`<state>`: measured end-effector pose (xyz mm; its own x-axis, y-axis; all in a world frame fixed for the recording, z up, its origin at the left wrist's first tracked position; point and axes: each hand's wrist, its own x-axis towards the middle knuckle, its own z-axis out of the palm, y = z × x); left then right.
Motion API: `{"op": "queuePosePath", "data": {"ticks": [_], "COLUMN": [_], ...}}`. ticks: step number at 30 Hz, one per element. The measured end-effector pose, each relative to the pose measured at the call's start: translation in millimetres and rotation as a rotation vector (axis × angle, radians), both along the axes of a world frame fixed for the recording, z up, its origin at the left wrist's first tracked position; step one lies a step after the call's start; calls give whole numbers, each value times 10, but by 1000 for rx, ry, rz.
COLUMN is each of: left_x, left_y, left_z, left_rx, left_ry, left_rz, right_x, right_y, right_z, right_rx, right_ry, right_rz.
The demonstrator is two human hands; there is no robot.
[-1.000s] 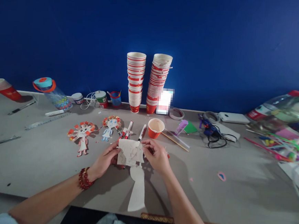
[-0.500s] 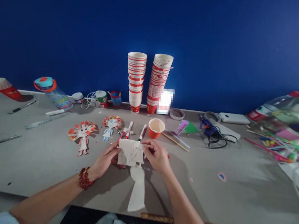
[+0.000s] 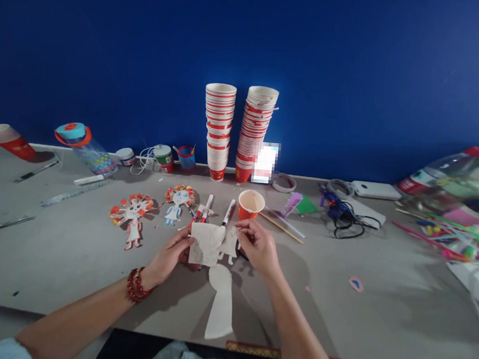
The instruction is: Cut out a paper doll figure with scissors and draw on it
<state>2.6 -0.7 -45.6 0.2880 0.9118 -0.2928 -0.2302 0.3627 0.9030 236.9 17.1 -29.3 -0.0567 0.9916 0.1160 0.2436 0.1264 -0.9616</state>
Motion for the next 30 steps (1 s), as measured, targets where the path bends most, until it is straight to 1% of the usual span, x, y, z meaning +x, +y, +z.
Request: {"op": "queuePosePath", "data": {"ticks": [5, 21, 30], "left_x": [2, 18, 17], "left_y": [1, -2, -3], "left_z": [-13, 65, 35], "left_rx": [-12, 10, 9], "left_ry": [2, 45, 49], "left_rz": [10, 3, -1], "right_x": [-22, -37, -36], "right_y": [-12, -20, -26], "right_z": [-40, -30, -28], "right_rx": [-8, -10, -17], "right_ry": [-34, -31, -12], "right_rz": [43, 48, 45]}}
